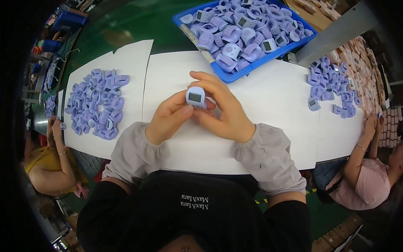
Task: Assembling small electronic components by fitting them into plastic housings at a manufacturing workbench.
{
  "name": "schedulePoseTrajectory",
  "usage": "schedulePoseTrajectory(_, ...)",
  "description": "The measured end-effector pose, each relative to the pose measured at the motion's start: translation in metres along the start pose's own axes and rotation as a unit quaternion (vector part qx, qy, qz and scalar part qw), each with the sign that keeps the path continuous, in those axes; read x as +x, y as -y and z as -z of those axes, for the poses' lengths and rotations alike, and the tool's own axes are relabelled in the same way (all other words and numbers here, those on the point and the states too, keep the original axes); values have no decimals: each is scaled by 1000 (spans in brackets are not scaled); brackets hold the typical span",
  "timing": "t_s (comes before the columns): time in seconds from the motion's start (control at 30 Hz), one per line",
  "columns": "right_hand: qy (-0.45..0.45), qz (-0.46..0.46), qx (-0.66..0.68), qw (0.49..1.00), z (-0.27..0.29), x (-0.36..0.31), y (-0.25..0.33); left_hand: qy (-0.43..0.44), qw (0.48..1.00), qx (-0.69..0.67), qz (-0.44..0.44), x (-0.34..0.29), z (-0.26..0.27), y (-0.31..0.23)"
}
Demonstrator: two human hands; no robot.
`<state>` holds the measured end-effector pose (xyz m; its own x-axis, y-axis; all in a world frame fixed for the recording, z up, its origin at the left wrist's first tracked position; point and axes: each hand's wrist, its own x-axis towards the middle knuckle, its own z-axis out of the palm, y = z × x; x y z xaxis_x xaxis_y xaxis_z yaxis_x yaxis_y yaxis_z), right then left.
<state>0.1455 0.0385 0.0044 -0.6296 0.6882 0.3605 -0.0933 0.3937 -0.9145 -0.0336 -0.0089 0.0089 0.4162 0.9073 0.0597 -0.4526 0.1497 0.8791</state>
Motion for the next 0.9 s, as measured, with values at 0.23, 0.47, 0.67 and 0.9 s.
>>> schedulePoseTrajectory(0.23,-18,3,62,998,2,0,-1,2,989,145,-15,0,10,-2)
schedulePoseTrajectory(0.47,-16,7,8,1000,6,0,0,-16,984,175,-41,-1,8,3)
schedulePoseTrajectory(0.67,-7,-20,6,1000,7,0,4,-1,980,194,-34,0,14,3)
schedulePoseTrajectory(0.9,-21,-28,6,999,8,0,5,-17,982,185,-41,1,12,5)
